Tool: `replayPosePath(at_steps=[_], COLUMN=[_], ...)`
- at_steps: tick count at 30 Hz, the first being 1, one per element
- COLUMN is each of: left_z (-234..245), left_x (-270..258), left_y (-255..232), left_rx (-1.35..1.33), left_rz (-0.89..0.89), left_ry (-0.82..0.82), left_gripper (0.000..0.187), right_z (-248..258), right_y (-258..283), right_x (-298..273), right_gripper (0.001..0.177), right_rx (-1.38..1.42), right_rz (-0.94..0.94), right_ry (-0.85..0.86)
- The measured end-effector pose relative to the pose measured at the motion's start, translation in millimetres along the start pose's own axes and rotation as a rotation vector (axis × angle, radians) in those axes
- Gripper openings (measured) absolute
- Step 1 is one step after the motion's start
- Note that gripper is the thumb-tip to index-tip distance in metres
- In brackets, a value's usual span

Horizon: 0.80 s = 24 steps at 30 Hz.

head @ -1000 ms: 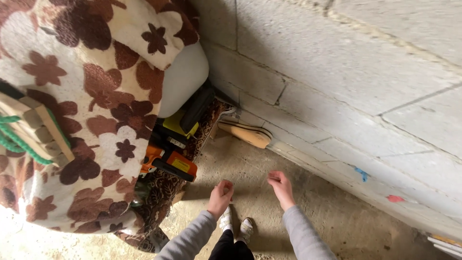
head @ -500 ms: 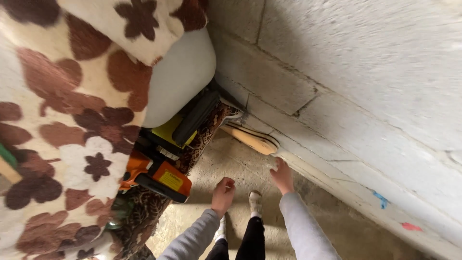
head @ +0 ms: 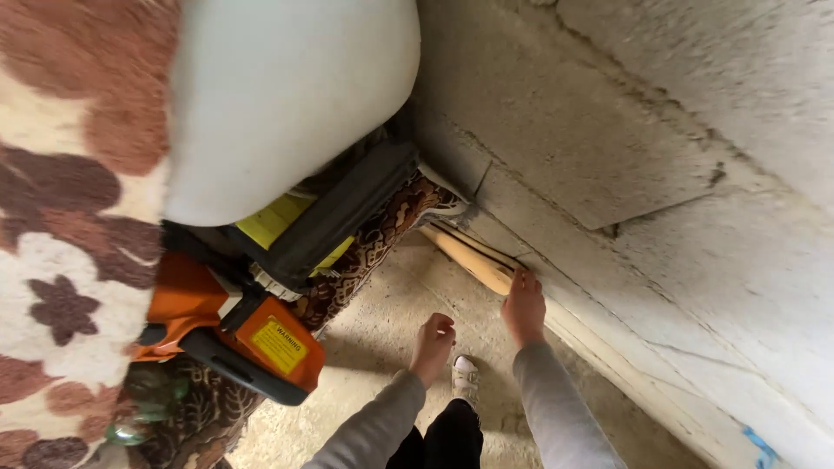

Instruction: The person handles a blue plastic sled and a pink plastic part, then turns over a green wheelbarrow frame and attaches two wheels to the axle by hand.

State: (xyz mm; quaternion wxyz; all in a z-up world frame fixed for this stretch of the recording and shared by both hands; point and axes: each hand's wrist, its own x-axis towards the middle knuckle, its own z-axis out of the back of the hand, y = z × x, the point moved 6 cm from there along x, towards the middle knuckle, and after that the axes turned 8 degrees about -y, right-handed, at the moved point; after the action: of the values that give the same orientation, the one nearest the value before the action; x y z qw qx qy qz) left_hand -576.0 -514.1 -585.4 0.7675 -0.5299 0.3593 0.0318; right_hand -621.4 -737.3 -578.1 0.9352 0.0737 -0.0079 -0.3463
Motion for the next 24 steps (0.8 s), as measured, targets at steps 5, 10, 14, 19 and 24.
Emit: replayPosePath(at_steps=[5,10,14,19,24], left_z=[-7,-24,-34,-33,-30], left_x=[21,39,44,38,45], left_y=[24,45,48,50,69], left_rx=[0.063,0.116,0.127,0.094,0.055], left_rz=[0.020,0.029,0.069,0.113,0.105], left_ry=[-0.025,-0.026,0.000,0.006,0.007], left_gripper=[0.023,0.023,0.025,0.025,0.024], right_z=[-15,-25,-70,-125,-112], right_y=[-3,0,-16,-56,-51], right_x=[3,0,-3,4,11], right_gripper=[0.051,0.039,0.041,0.045,0.041], right_rx=[-0.213,-0.299,-0.170,0.177,0.282], right_rz=[0.065,0.086,0.046,-0.189,-0.173], right_ry=[-0.198,-0.268,-0.151,0.036,0.059])
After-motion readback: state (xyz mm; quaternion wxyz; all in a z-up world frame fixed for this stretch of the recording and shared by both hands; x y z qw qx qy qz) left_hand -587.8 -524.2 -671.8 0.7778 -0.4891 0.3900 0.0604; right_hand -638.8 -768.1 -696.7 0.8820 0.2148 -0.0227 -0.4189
